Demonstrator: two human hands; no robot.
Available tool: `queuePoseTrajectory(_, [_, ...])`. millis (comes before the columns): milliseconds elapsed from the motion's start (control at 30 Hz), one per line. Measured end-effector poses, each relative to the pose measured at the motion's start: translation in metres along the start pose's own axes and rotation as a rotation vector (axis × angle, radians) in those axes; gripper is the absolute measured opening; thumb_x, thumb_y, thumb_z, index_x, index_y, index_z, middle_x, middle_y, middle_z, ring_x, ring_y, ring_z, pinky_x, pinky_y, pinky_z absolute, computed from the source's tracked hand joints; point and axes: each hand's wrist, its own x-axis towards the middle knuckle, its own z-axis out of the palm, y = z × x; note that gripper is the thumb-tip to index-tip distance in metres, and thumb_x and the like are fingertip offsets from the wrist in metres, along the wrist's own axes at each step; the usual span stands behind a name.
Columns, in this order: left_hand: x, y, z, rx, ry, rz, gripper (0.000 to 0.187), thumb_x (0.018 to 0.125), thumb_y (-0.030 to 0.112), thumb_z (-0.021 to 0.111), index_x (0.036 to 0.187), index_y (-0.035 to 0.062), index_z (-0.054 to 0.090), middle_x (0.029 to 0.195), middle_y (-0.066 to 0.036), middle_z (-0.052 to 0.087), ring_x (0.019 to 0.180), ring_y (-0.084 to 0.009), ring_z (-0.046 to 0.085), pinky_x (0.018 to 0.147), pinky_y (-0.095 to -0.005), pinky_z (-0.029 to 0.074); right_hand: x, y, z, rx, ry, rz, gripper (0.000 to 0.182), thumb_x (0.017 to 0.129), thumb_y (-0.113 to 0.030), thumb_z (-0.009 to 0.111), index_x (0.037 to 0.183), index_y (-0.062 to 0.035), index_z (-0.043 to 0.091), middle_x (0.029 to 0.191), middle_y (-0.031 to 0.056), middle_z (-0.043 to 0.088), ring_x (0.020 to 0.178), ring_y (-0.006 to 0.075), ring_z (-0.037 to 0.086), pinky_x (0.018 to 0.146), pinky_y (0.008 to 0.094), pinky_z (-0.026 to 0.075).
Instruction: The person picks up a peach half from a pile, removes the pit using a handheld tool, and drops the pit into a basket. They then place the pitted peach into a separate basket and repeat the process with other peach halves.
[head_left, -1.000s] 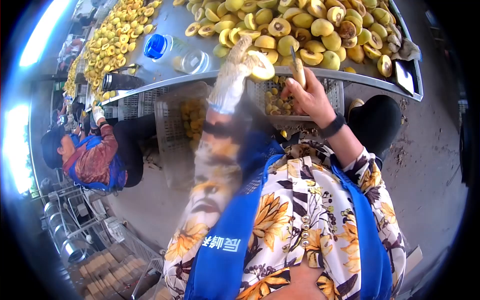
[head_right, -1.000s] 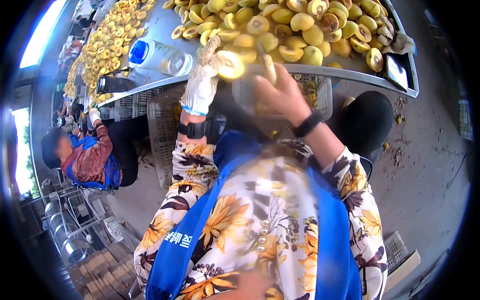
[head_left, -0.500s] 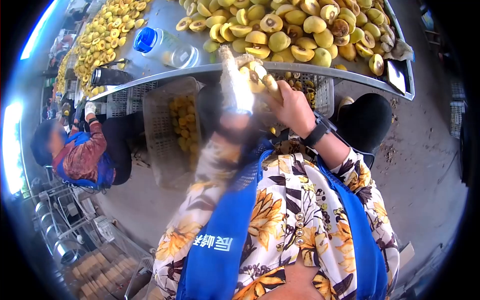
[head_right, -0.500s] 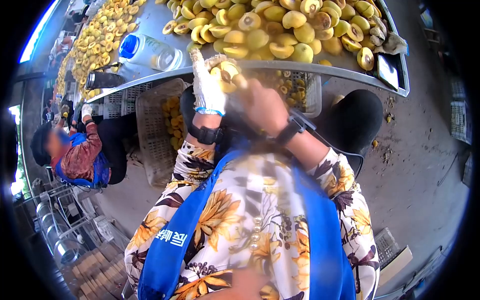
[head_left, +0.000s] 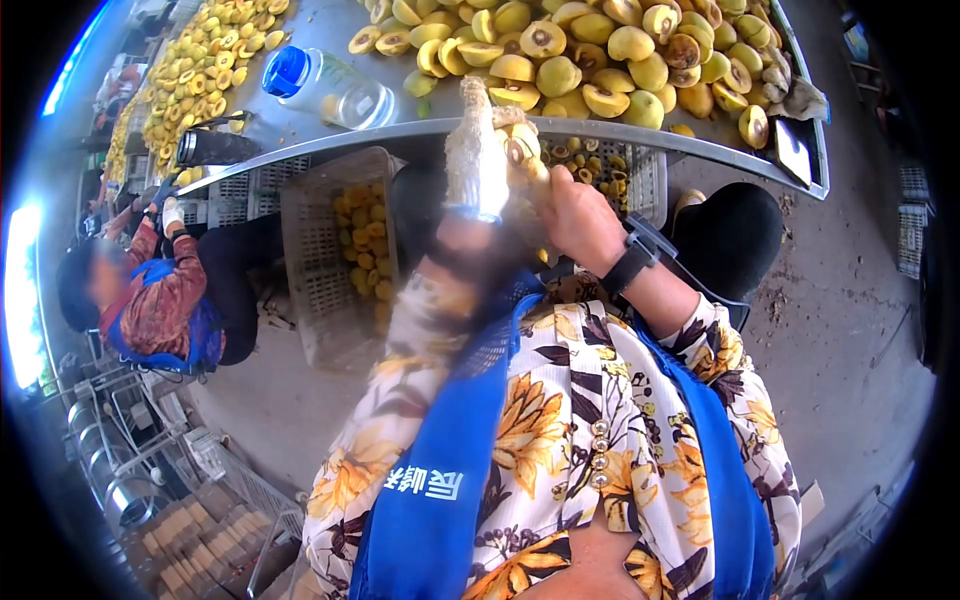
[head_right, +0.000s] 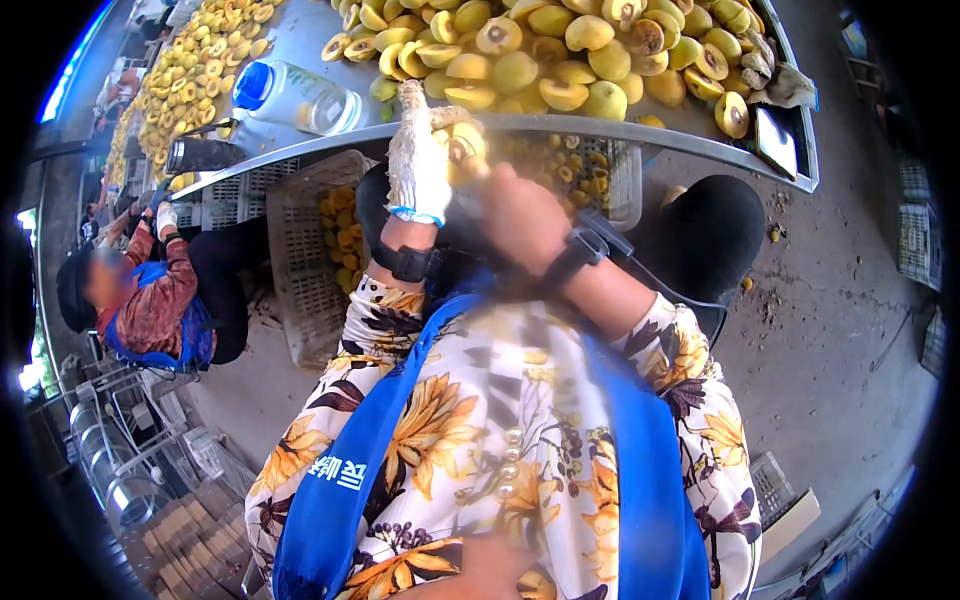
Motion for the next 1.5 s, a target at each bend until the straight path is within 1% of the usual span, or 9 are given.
queuePoseTrajectory(133, [0.005,0.013,-0.006,0.383,-0.121,-0.077,0.06,0.086,0.052,0.049,0.087,-0.0062,0.059,0.069,-0.01,0.061,0.056,-0.0142,0.056,0.054,-0.0236,0.047,-0.002,-0.001,-0.007,0.089,-0.15,0.01,0.023,0.081,-0.014,0.053,0.085,0.0046,0.041,0.068,0.0282,0.054,0.071,0.0452,0.054,0.062,0.048,0.043])
queuePoseTrajectory(233, [0.0,0.027,0.001,0.292,-0.153,-0.123,0.057,0.087,0.05,0.049,0.094,-0.0054,0.058,0.073,-0.01,0.062,0.061,-0.0135,0.058,0.056,-0.0236,0.047,-0.004,0.002,-0.002,0.209,-0.003,-0.132,0.019,0.082,-0.013,0.052,0.087,0.0038,0.044,0.062,0.0212,0.056,0.056,0.0368,0.056,0.05,0.0416,0.044])
queuePoseTrajectory(333, [-0.006,0.009,0.005,0.208,-0.078,0.124,0.049,0.088,0.045,0.051,0.102,-0.0014,0.056,0.084,-0.008,0.063,0.07,-0.014,0.059,0.061,-0.0243,0.048,0.003,-0.014,-0.006,0.743,-0.14,0.285,0.016,0.084,-0.013,0.049,0.09,0.0011,0.046,0.057,0.0088,0.052,0.041,0.0194,0.05,0.038,0.0307,0.039])
queuePoseTrajectory(433, [-0.011,-0.014,-0.002,0.394,-0.007,0.346,0.044,0.087,0.041,0.054,0.1,-0.0005,0.057,0.084,-0.008,0.063,0.07,-0.0151,0.059,0.061,-0.0252,0.048,0.0,-0.022,0.001,0.846,-0.173,0.337,0.012,0.085,-0.013,0.047,0.089,-0.0019,0.046,0.057,0.001,0.048,0.038,0.0077,0.041,0.033,0.0223,0.034])
queuePoseTrajectory(600, [0.005,-0.016,-0.004,-0.166,0.045,-0.086,0.034,0.088,0.033,0.055,0.08,-0.0001,0.057,0.069,-0.011,0.059,0.052,-0.0159,0.055,0.045,-0.0261,0.044,-0.004,-0.024,0.005,0.705,-0.22,0.33,0.021,0.085,-0.022,0.051,0.087,-0.0012,0.045,0.055,0.0018,0.047,0.039,0.0089,0.043,0.034,0.0237,0.036])
queuePoseTrajectory(933, [0.011,-0.018,-0.013,0.197,-0.26,0.369,0.02,0.085,0.021,0.057,0.086,0.0012,0.056,0.07,-0.008,0.058,0.058,-0.018,0.057,0.05,-0.0281,0.046,-0.003,-0.009,0.01,0.707,-0.192,0.259,0.017,0.084,-0.016,0.052,0.088,-0.0018,0.044,0.057,0.0026,0.048,0.037,0.0086,0.041,0.033,0.023,0.035])
queuePoseTrajectory(1133, [-0.001,0.007,-0.006,-0.114,-0.198,-0.156,0.027,0.087,0.032,0.056,0.088,0.0055,0.055,0.074,-0.008,0.059,0.065,-0.0189,0.059,0.052,-0.029,0.048,0.001,-0.018,-0.006,1.089,-0.396,0.402,0.01,0.082,-0.009,0.05,0.088,-0.0053,0.043,0.057,0.0018,0.045,0.037,0.0083,0.037,0.033,0.0235,0.032])
queuePoseTrajectory(1400, [0.02,-0.047,-0.021,0.136,-0.142,0.27,0.025,0.087,0.028,0.057,0.085,0.0027,0.055,0.069,-0.01,0.059,0.05,-0.0189,0.054,0.043,-0.0282,0.044,-0.005,-0.024,0.001,0.985,-0.364,0.527,0.011,0.082,-0.006,0.046,0.091,-0.0046,0.041,0.06,0.0033,0.044,0.039,0.0098,0.038,0.035,0.0254,0.036])
queuePoseTrajectory(1500, [0.003,-0.019,-0.004,-0.116,-0.09,-0.136,0.026,0.087,0.027,0.057,0.084,0.0017,0.055,0.068,-0.009,0.058,0.049,-0.0162,0.052,0.043,-0.0261,0.043,-0.006,-0.024,0.003,0.874,-0.318,0.468,0.011,0.081,-0.005,0.044,0.091,-0.0041,0.041,0.06,0.0035,0.044,0.039,0.0102,0.038,0.035,0.0261,0.037])
